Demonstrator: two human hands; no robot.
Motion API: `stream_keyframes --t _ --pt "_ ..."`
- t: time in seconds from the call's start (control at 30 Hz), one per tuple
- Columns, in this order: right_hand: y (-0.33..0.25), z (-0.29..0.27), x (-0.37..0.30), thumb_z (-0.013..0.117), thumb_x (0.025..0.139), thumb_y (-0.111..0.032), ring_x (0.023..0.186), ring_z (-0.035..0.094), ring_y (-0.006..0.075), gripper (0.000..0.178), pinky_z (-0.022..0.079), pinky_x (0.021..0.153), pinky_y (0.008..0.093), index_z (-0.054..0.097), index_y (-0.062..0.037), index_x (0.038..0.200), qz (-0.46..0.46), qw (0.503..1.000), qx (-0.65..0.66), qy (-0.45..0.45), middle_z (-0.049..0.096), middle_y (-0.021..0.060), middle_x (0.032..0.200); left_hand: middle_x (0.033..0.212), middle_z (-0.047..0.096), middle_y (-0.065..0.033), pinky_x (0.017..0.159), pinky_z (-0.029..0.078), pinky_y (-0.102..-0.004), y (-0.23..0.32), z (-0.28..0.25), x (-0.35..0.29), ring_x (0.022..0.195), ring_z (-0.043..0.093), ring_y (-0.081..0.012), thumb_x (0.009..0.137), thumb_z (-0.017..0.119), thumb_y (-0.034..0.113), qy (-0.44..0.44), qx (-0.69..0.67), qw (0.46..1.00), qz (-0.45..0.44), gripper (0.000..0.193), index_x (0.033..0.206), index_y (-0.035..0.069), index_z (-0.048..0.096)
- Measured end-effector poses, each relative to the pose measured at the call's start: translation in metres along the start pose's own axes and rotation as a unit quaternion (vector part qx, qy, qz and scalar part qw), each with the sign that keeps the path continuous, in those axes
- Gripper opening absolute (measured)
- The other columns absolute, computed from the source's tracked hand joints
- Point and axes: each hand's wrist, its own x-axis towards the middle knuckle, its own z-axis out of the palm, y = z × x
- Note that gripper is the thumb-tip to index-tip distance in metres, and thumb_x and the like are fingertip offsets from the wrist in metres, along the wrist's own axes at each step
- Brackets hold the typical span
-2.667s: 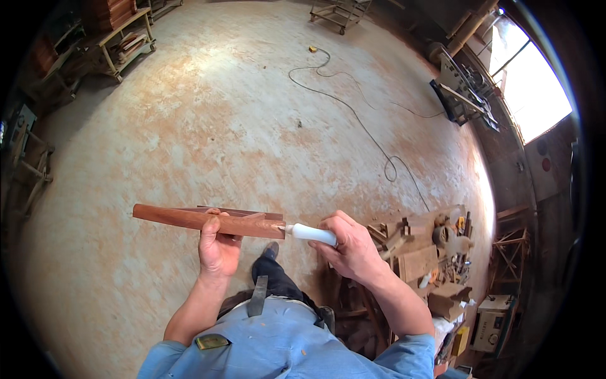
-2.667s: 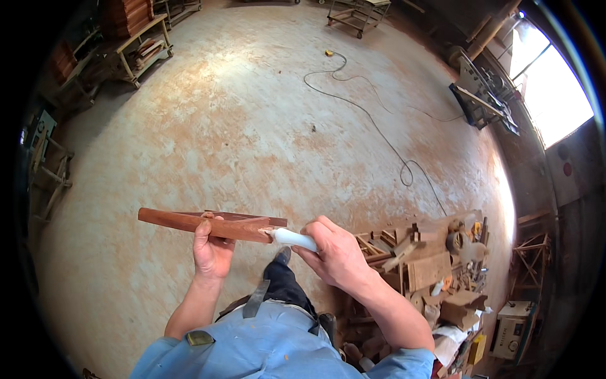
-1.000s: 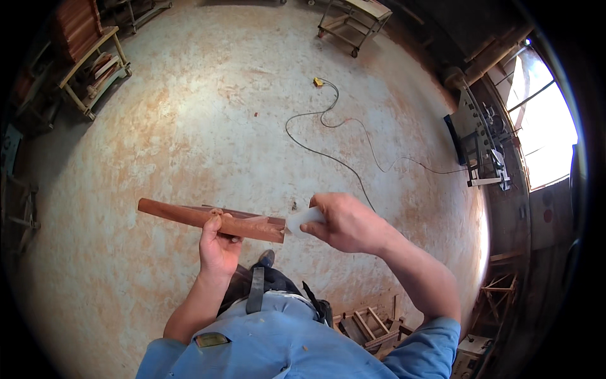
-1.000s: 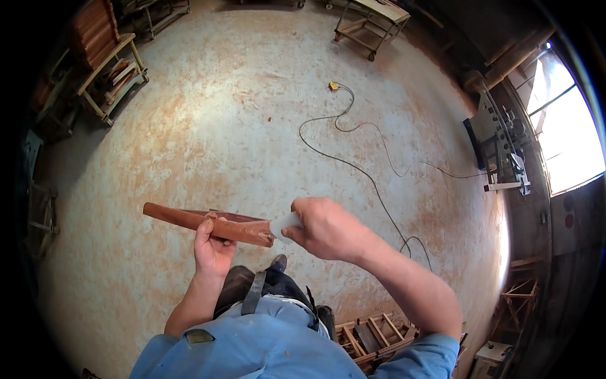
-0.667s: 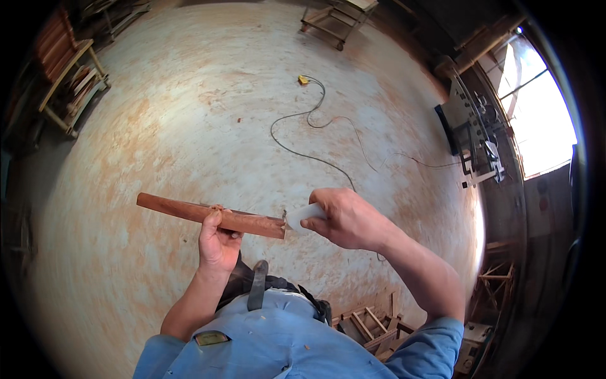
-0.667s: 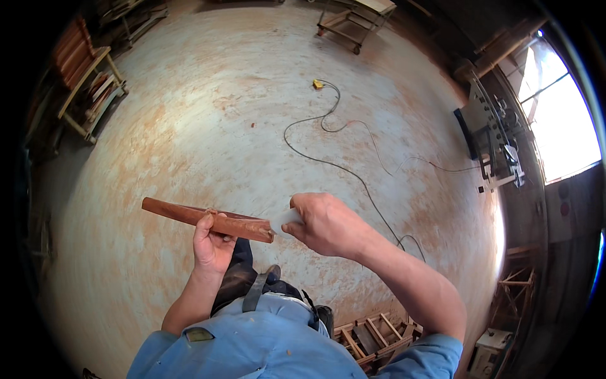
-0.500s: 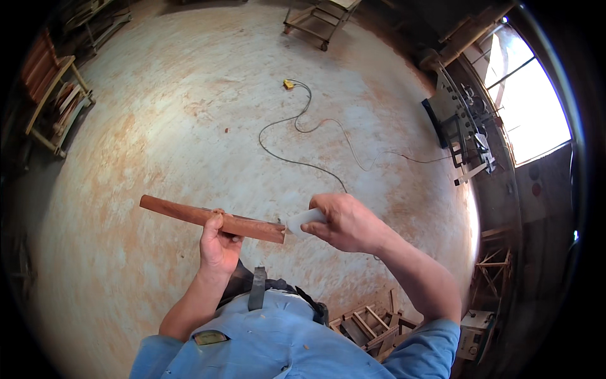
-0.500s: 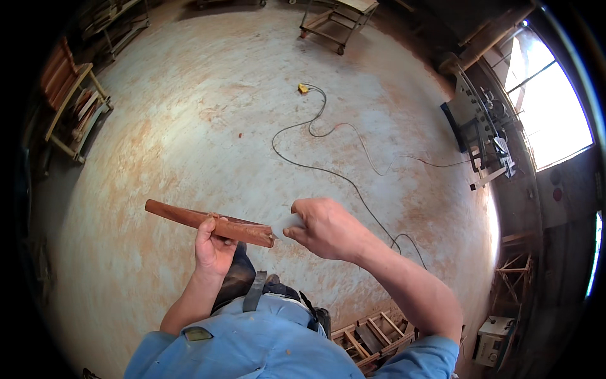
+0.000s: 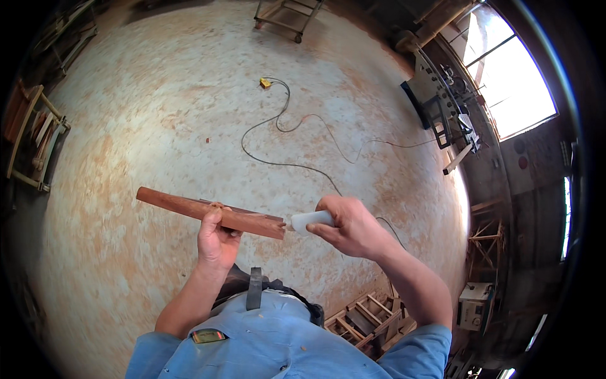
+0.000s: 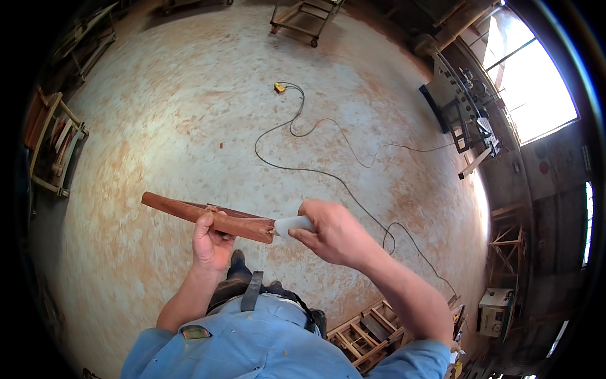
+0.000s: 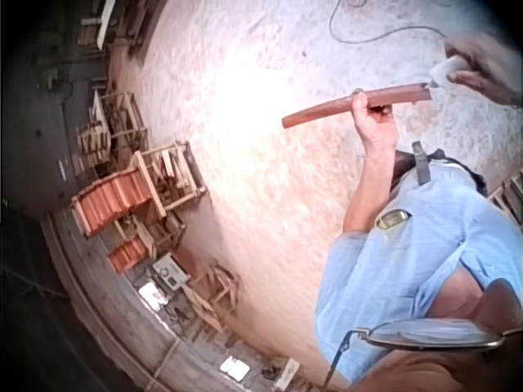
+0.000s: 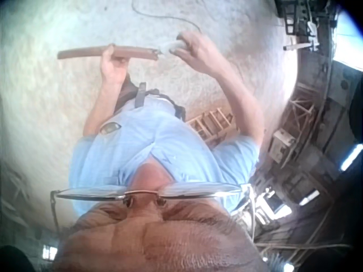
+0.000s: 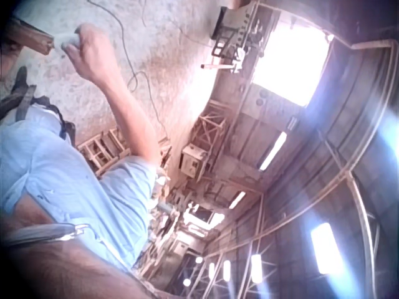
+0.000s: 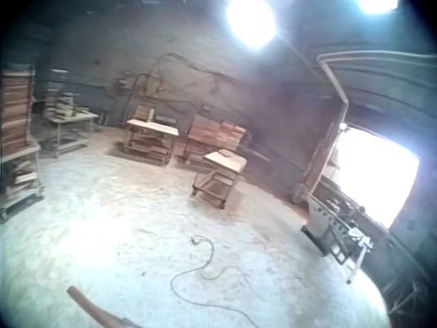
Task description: The person assembles a wooden chair frame by inserting dowels into pre-drilled holes and applying glue to the joints. They handle multiple wooden frame pieces and dowels, aligning them on a workbench and securing the connections.
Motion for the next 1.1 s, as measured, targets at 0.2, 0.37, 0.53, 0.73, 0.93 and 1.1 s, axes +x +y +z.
stream_keyframes --t 0.2,0.37,0.53,0.73,0.93,1.1 --pt "0.017 0.032 0.000 0.072 0.084 -0.020 0.072 0.058 0.0328 0.024 0.048 0.061 0.0413 0.053 -0.0049 0.086 -0.125 0.984 -0.067 0.105 0.054 0.0133 0.082 0.087 0.058 0.0037 0.066 0.038 -0.0297 0.015 0.012 0.018 0.080 0.051 -0.0124 0.085 0.065 0.020 0.018 -0.003 1.000 -0.008 0.018 0.100 0.017 0.054" --pt "0.037 0.055 0.008 0.073 0.082 -0.018 0.071 0.058 0.0282 0.024 0.049 0.058 0.0384 0.053 -0.0055 0.084 -0.200 0.960 -0.107 0.166 0.053 0.0097 0.083 0.087 0.063 0.0021 0.066 0.041 -0.0292 0.022 0.007 0.033 0.077 0.053 -0.0123 0.085 0.066 0.021 0.015 -0.010 1.000 -0.015 0.015 0.098 0.017 0.059" --pt "0.041 0.062 0.026 0.076 0.078 -0.016 0.074 0.059 0.0256 0.024 0.050 0.059 0.0365 0.057 -0.0055 0.088 -0.211 0.950 -0.106 0.204 0.057 0.0084 0.087 0.088 0.066 0.0009 0.065 0.042 -0.0285 0.032 0.004 0.047 0.074 0.055 -0.0130 0.085 0.067 0.021 0.022 -0.015 1.000 -0.016 0.014 0.096 0.015 0.061" --pt "0.044 0.066 0.049 0.077 0.074 -0.014 0.074 0.059 0.0238 0.025 0.050 0.058 0.0356 0.059 -0.0056 0.090 -0.237 0.937 -0.134 0.217 0.059 0.0074 0.090 0.086 0.065 0.0006 0.063 0.041 -0.0283 0.046 0.004 0.066 0.073 0.054 -0.0136 0.085 0.068 0.021 0.033 -0.025 0.999 -0.023 0.014 0.095 0.014 0.061" --pt "0.040 0.062 0.074 0.077 0.073 -0.013 0.074 0.059 0.0235 0.027 0.050 0.058 0.0347 0.060 -0.0051 0.092 -0.242 0.933 -0.136 0.230 0.060 0.0074 0.091 0.084 0.064 0.0008 0.063 0.041 -0.0283 0.060 0.007 0.085 0.071 0.052 -0.0133 0.083 0.069 0.020 0.037 -0.035 0.998 -0.020 0.015 0.095 0.014 0.060" --pt "0.041 0.055 0.099 0.077 0.072 -0.012 0.074 0.059 0.0232 0.027 0.050 0.058 0.0346 0.061 -0.0051 0.092 -0.247 0.933 -0.133 0.228 0.060 0.0072 0.090 0.085 0.065 0.0006 0.063 0.041 -0.0287 0.070 0.013 0.103 0.072 0.053 -0.0133 0.083 0.069 0.020 0.053 -0.036 0.998 -0.013 0.015 0.095 0.014 0.060"
